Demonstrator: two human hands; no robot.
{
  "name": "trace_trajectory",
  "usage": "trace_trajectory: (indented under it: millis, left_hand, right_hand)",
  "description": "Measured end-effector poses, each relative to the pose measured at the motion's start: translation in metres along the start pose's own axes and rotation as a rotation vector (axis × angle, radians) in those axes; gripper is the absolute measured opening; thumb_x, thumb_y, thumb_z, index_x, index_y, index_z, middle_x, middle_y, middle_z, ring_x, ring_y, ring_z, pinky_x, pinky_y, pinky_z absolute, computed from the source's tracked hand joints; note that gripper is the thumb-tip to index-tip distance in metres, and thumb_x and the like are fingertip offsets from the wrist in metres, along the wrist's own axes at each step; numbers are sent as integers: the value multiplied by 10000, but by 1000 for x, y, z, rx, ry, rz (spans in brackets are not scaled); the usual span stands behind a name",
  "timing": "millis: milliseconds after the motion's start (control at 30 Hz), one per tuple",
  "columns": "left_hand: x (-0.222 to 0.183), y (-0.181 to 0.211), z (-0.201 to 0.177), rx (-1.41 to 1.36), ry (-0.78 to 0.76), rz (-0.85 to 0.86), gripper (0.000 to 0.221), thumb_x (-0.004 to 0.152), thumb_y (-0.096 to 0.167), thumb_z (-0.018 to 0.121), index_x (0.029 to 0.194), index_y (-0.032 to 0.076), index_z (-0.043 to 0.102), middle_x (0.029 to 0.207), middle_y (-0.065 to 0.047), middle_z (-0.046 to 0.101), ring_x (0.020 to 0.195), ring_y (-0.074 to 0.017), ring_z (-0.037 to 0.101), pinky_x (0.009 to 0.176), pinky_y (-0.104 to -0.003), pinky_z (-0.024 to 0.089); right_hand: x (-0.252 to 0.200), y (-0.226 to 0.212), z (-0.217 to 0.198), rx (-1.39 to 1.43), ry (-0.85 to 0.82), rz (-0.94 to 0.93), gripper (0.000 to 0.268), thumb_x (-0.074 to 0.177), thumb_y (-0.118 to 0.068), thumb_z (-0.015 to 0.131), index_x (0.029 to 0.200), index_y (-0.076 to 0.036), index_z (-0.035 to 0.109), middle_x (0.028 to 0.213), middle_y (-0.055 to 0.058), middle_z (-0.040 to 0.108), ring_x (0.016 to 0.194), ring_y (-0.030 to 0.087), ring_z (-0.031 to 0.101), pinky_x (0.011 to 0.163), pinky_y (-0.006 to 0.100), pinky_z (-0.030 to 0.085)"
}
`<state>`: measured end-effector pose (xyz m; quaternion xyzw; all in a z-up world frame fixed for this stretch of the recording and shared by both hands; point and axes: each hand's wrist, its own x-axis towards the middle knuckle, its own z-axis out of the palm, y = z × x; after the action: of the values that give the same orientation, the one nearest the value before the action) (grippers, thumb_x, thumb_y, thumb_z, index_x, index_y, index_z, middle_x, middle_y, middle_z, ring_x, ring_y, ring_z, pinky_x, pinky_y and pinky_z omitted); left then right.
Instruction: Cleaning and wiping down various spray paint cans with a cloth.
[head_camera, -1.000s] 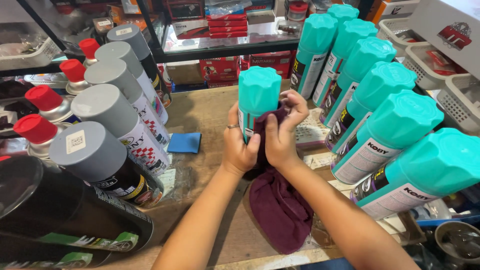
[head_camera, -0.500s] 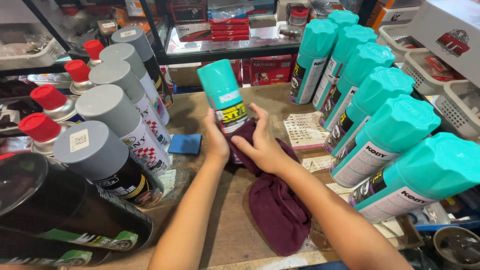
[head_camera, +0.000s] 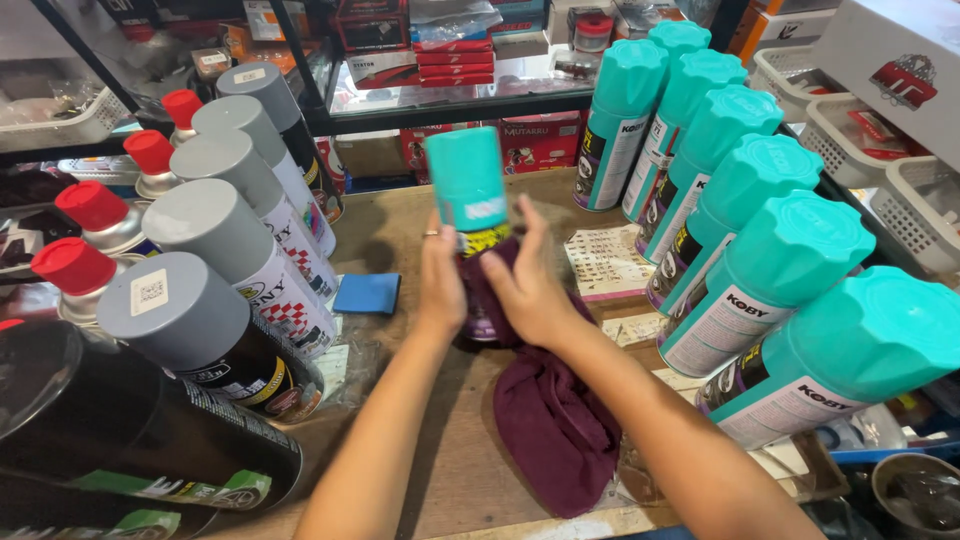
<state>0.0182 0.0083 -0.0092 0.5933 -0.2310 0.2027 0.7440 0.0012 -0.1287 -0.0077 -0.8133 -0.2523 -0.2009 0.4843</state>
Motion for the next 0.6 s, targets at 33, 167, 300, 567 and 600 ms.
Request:
trace_trajectory:
  millis: [33, 167, 300, 567, 600]
  left_hand:
    - [-3, 6, 6, 1, 0, 0, 484, 1025, 339, 289, 1348, 34, 480, 1040, -111, 621, 861, -179, 567, 813, -335, 491]
    - [-14, 5, 14, 224, -50, -11, 727, 961, 448, 493, 1468, -62, 391, 1298, -277, 526, 1244, -325, 447, 1074, -499, 327]
    - [-19, 5, 17, 262, -142, -82, 745, 854, 571, 604, 1447, 144, 458, 1003, -159, 656, 950, -258, 576, 842, -447, 472]
    - [-13, -18, 13, 152, 9, -128, 589, 966, 402, 568, 1454, 84, 480, 1256, -148, 638, 1182, -213, 538, 1083, -448, 402]
    - [-13, -26, 12, 135, 73, -173, 586, 1008, 387, 523, 1476, 39, 457, 1296, -140, 604, 1221, -223, 525, 1125, -456, 364]
  right_hand:
    - [3, 1, -2, 1, 0, 0, 815, 1041, -455, 469, 1563, 37, 83, 1521, 314, 236, 1404, 469, 287, 1209, 580, 174]
    - [14, -5, -17, 128, 220, -107, 770, 1089, -480, 408, 1559, -3, 29, 1544, 332, 140, 1462, 507, 174, 1232, 613, 115]
    - [15, -3, -30, 122, 383, -179, 608, 1157, -310, 358, 1604, -118, -7, 1576, 237, 258, 1439, 368, 314, 1247, 529, 171]
    - [8, 9, -6, 109, 252, -89, 684, 1112, -317, 425, 1575, -43, 4, 1576, 296, 174, 1492, 454, 162, 1256, 547, 43]
    - [4, 14, -1, 61, 187, -45, 721, 1090, -266, 474, 1567, 2, 6, 1574, 346, 124, 1491, 508, 124, 1252, 568, 23]
